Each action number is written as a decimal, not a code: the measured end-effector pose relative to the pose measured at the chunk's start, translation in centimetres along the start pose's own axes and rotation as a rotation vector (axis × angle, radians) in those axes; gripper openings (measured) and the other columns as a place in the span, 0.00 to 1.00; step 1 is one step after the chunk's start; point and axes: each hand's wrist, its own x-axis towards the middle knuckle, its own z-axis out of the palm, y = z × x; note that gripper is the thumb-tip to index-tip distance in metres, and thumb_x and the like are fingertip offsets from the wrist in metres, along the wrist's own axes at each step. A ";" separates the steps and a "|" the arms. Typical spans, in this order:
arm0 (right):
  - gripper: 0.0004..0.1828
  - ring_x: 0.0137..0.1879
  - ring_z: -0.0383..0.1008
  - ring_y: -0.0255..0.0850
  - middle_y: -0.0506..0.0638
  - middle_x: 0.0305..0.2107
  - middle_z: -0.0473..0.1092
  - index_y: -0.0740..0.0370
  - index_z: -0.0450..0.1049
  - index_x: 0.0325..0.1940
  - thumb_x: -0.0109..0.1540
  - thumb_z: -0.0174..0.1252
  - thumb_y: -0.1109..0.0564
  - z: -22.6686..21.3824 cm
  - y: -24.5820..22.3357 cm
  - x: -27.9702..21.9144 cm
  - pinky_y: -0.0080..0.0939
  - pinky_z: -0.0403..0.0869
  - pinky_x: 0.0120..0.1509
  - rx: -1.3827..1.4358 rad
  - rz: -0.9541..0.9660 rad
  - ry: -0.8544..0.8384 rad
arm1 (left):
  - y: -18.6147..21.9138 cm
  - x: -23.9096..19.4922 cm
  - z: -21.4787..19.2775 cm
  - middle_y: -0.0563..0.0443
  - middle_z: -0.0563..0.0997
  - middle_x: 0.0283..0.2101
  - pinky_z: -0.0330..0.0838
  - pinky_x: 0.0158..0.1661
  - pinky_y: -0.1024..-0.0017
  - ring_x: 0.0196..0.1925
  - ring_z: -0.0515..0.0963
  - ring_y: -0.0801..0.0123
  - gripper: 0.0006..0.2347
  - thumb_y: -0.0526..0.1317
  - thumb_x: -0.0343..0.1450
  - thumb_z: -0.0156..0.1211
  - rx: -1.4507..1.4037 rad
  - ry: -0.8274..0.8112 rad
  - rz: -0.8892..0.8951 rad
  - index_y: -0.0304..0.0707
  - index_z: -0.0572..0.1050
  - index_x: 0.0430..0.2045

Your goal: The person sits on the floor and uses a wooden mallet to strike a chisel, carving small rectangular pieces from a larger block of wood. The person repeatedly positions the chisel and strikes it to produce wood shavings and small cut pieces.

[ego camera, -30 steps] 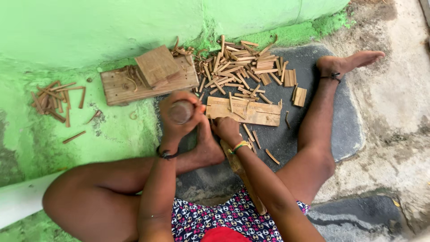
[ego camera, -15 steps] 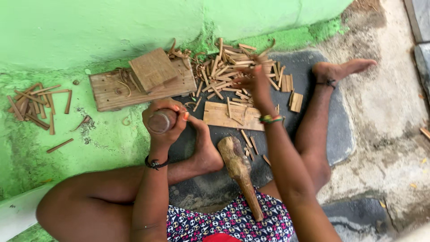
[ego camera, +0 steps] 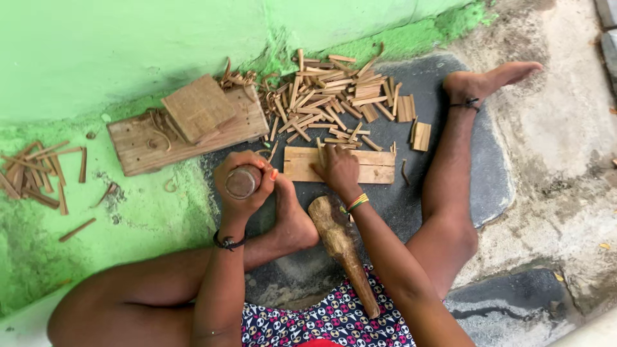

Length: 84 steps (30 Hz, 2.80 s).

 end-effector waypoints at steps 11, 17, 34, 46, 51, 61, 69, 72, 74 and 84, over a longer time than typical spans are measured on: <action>0.16 0.42 0.78 0.56 0.57 0.34 0.76 0.54 0.76 0.45 0.67 0.55 0.41 -2.8 8.1 -9.4 0.56 0.75 0.46 -0.050 0.011 -0.881 | 1.0 -0.5 0.5 0.48 0.82 0.33 0.78 0.39 0.73 0.34 0.84 0.70 0.10 0.30 0.65 0.70 0.110 -0.048 0.072 0.36 0.74 0.34; 0.23 0.39 0.78 0.57 0.58 0.32 0.77 0.55 0.78 0.46 0.56 0.66 0.38 -10.8 11.6 -13.3 0.56 0.76 0.43 0.166 0.051 -0.872 | 0.7 -0.6 1.7 0.48 0.82 0.32 0.78 0.39 0.72 0.34 0.84 0.69 0.10 0.31 0.65 0.70 0.092 -0.046 0.046 0.36 0.73 0.33; 0.33 0.40 0.78 0.57 0.58 0.43 0.73 0.58 0.73 0.59 0.55 0.69 0.40 -2.9 21.3 3.4 0.55 0.75 0.38 -0.113 0.379 0.053 | 0.4 -1.4 2.2 0.47 0.83 0.32 0.79 0.41 0.72 0.35 0.83 0.70 0.10 0.28 0.66 0.68 -0.012 -0.053 -0.073 0.35 0.73 0.34; 0.15 0.39 0.81 0.56 0.61 0.35 0.79 0.60 0.81 0.44 0.61 0.64 0.48 -0.7 26.5 5.0 0.51 0.79 0.42 0.083 0.518 -0.220 | -0.9 -2.0 1.9 0.47 0.81 0.36 0.79 0.44 0.71 0.39 0.83 0.70 0.09 0.28 0.68 0.67 0.004 -0.003 -0.059 0.35 0.72 0.36; 0.13 0.32 0.80 0.45 0.62 0.35 0.77 0.72 0.78 0.50 0.66 0.55 0.61 -5.0 25.0 1.0 0.41 0.80 0.34 0.871 0.799 -0.252 | -0.6 -2.9 2.6 0.50 0.82 0.34 0.77 0.39 0.72 0.35 0.82 0.71 0.09 0.33 0.64 0.72 0.182 -0.059 -0.009 0.38 0.75 0.33; 0.09 0.43 0.82 0.45 0.57 0.40 0.77 0.71 0.73 0.49 0.67 0.57 0.62 -1.1 10.9 -1.3 0.49 0.83 0.51 1.580 0.495 -0.178 | 4.2 -2.4 2.9 0.49 0.82 0.35 0.78 0.41 0.70 0.37 0.84 0.69 0.10 0.34 0.66 0.72 0.213 -0.042 0.155 0.38 0.74 0.34; 0.15 0.57 0.75 0.47 0.56 0.51 0.74 0.68 0.77 0.52 0.63 0.62 0.60 6.1 2.7 -2.8 0.46 0.74 0.61 0.997 0.073 -0.001 | 9.1 -1.2 3.6 0.48 0.82 0.35 0.80 0.41 0.73 0.37 0.85 0.70 0.09 0.31 0.68 0.70 -0.081 -0.028 0.173 0.38 0.74 0.37; 0.13 0.56 0.73 0.54 0.56 0.49 0.76 0.62 0.81 0.45 0.57 0.65 0.59 5.4 1.4 -3.1 0.52 0.71 0.62 0.636 -0.147 0.089 | 9.8 -0.7 4.4 0.48 0.82 0.35 0.80 0.41 0.73 0.37 0.85 0.70 0.09 0.31 0.68 0.69 -0.109 -0.052 0.193 0.38 0.74 0.37; 0.13 0.55 0.71 0.56 0.55 0.48 0.75 0.60 0.81 0.45 0.57 0.65 0.58 4.2 0.8 -2.9 0.53 0.69 0.61 0.601 -0.164 0.083 | 9.8 -0.6 4.5 0.49 0.81 0.34 0.79 0.40 0.73 0.36 0.84 0.71 0.10 0.31 0.68 0.69 -0.081 -0.067 0.198 0.38 0.73 0.36; 0.08 0.53 0.69 0.49 0.44 0.46 0.76 0.48 0.84 0.38 0.56 0.64 0.53 3.1 0.1 -1.4 0.51 0.64 0.57 0.432 -0.129 0.066 | 10.2 -0.6 5.3 0.50 0.81 0.32 0.77 0.38 0.74 0.34 0.84 0.69 0.12 0.32 0.65 0.72 0.126 -0.084 0.272 0.38 0.73 0.35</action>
